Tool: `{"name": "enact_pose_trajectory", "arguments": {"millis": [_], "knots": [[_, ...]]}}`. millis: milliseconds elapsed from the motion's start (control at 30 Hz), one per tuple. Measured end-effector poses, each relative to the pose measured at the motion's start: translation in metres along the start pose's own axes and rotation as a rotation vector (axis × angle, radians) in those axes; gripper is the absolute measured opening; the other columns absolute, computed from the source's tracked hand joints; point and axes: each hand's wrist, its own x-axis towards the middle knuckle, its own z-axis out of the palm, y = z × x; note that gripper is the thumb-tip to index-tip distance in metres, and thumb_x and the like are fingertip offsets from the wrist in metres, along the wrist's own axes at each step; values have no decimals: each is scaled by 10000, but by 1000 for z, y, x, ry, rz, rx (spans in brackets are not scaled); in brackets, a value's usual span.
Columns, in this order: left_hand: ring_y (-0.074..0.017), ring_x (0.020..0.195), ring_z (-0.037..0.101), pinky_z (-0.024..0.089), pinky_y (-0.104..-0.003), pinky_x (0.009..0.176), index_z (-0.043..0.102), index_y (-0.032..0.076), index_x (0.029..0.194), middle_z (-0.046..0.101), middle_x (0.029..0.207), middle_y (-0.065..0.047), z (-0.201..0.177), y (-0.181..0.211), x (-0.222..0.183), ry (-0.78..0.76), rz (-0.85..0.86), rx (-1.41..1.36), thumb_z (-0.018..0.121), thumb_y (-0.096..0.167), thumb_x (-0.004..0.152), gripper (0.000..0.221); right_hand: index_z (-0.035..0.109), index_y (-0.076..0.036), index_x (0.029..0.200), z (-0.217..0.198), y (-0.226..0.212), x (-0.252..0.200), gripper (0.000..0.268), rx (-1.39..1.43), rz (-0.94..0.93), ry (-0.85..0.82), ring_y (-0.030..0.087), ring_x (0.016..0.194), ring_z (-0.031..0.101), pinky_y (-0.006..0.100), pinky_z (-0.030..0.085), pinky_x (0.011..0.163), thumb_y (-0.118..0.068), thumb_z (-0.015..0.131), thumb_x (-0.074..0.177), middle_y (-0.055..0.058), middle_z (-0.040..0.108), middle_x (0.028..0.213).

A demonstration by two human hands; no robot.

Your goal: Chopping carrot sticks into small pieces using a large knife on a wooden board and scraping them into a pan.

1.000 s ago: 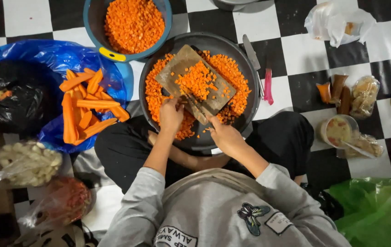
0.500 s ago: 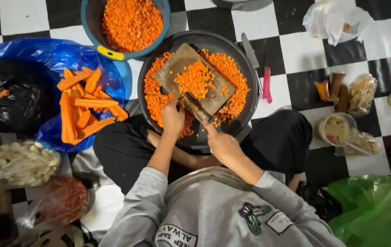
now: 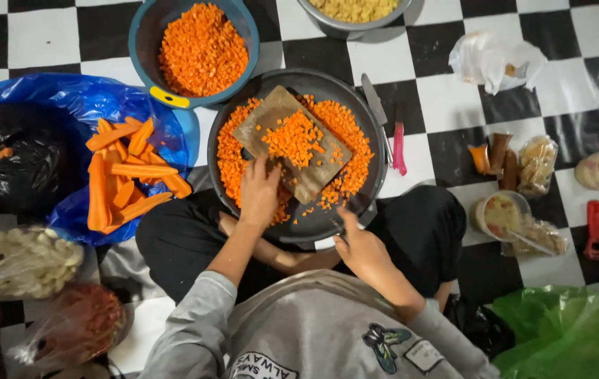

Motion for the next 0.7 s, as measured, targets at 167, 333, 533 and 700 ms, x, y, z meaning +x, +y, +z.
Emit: {"name": "enact_pose_trajectory", "arguments": {"millis": [167,333,533,700], "knots": [[-391,1050,590,519,-430,844,727,62,1098,553,1178,-162,43,-23,37,105,-39,-168,622,21,895,232,571,-90,1115,27,54,64,366,501,48,299,302,596,625,374,495,535,-285,719,843,131,634,655],[-366,939,594,472,-426,759,693,27,1006,566,919,-135,111,2,66,-32,-101,-437,620,186,1013,175,542,-15,959,22,31,78,154,871,-26,335,211,260,514,309,407,268,-110,646,896,87,522,443],[-279,797,569,495,-395,629,757,139,778,536,831,-12,126,12,66,-68,85,-135,792,219,790,88,541,-76,1042,18,23,53,224,651,155,274,196,296,555,290,418,312,-229,634,906,63,548,414],[-244,805,594,499,-381,655,743,187,732,551,781,20,129,14,53,-133,-137,-190,795,262,772,100,232,-206,1542,-20,-27,18,530,208,164,56,481,1208,605,561,467,1040,-192,404,1040,360,625,1226]]}}
